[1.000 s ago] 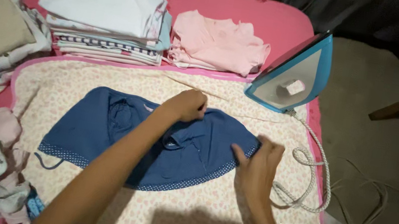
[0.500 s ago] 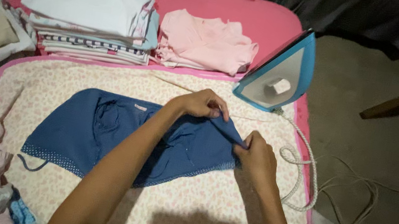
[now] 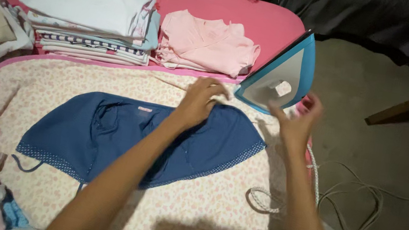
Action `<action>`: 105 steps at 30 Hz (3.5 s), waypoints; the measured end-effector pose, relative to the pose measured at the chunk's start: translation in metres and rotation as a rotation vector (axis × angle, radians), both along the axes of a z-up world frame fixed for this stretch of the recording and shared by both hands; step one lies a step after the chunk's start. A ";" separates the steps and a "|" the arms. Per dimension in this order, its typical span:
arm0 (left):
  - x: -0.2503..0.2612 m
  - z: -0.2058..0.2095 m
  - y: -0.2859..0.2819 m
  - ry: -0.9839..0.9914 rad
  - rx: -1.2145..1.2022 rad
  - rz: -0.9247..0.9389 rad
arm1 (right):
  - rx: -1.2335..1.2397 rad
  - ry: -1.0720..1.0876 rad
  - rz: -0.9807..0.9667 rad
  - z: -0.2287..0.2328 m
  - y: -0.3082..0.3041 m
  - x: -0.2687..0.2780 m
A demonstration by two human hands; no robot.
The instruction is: The person irons several small garments, including a pink top and a blue polka-dotted shirt, on a bed. After ironing, the person folds each item and places it in a neat stack. The person also sorts through a pile of other clothes on the bed.
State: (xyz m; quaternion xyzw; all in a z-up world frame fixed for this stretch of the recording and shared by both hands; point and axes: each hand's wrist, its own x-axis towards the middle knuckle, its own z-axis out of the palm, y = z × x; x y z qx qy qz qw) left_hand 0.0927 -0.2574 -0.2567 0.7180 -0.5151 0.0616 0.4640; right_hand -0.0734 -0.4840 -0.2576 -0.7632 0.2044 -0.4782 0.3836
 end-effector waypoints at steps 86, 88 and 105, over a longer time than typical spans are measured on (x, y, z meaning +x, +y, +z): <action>-0.169 0.061 0.288 0.337 0.271 0.447 | -0.144 1.065 0.200 0.093 0.202 0.006; -0.171 0.060 0.285 0.148 0.198 0.414 | -0.139 1.064 0.178 0.104 0.197 -0.010; 0.064 -0.019 0.061 0.289 0.309 0.045 | -0.177 1.128 0.370 0.132 0.234 -0.076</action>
